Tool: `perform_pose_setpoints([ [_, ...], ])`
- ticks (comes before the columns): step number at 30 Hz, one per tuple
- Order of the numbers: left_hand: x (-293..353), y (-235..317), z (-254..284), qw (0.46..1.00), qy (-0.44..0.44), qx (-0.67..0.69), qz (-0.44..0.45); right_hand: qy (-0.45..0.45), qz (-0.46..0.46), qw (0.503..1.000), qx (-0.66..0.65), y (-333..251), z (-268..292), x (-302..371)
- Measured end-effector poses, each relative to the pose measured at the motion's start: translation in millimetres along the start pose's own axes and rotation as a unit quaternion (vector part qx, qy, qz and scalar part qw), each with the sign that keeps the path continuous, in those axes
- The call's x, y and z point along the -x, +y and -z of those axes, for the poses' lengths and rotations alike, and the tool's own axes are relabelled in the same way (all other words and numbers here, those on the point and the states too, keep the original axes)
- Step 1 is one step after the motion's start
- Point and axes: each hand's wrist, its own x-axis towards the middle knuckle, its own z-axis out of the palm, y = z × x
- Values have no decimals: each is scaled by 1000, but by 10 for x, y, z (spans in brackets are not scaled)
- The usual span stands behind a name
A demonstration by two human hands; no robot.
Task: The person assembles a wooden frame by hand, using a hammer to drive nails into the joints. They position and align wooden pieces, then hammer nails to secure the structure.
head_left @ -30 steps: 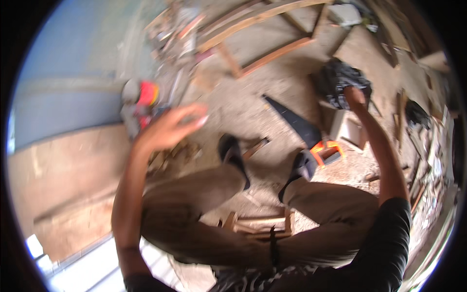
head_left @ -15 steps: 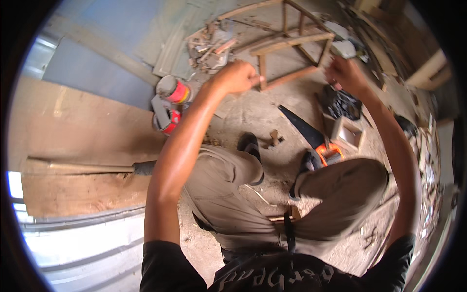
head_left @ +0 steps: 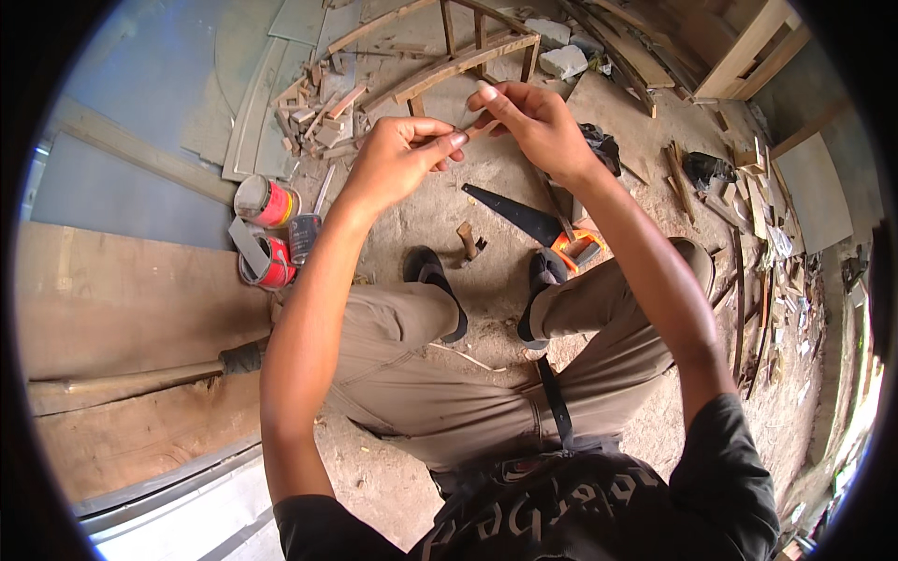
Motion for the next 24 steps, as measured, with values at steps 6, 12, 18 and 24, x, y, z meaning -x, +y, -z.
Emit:
perform_pose_setpoints([
  [6, -170, -409, 271, 998, 64, -11, 27, -20, -241, 958, 154, 1827, -361, 140],
  [12, -17, -563, 564, 991, 104, -10, 85, 53, -568, 786, -236, 2371, -1066, 534],
  [18, 42, -636, 633, 991, 93, -16, 96, 76, -572, 685, -445, 3103, -1062, 531],
  [24, 114, -559, 742, 988, 120, -25, 97, -8, -509, 832, -222, 2765, -926, 536],
])
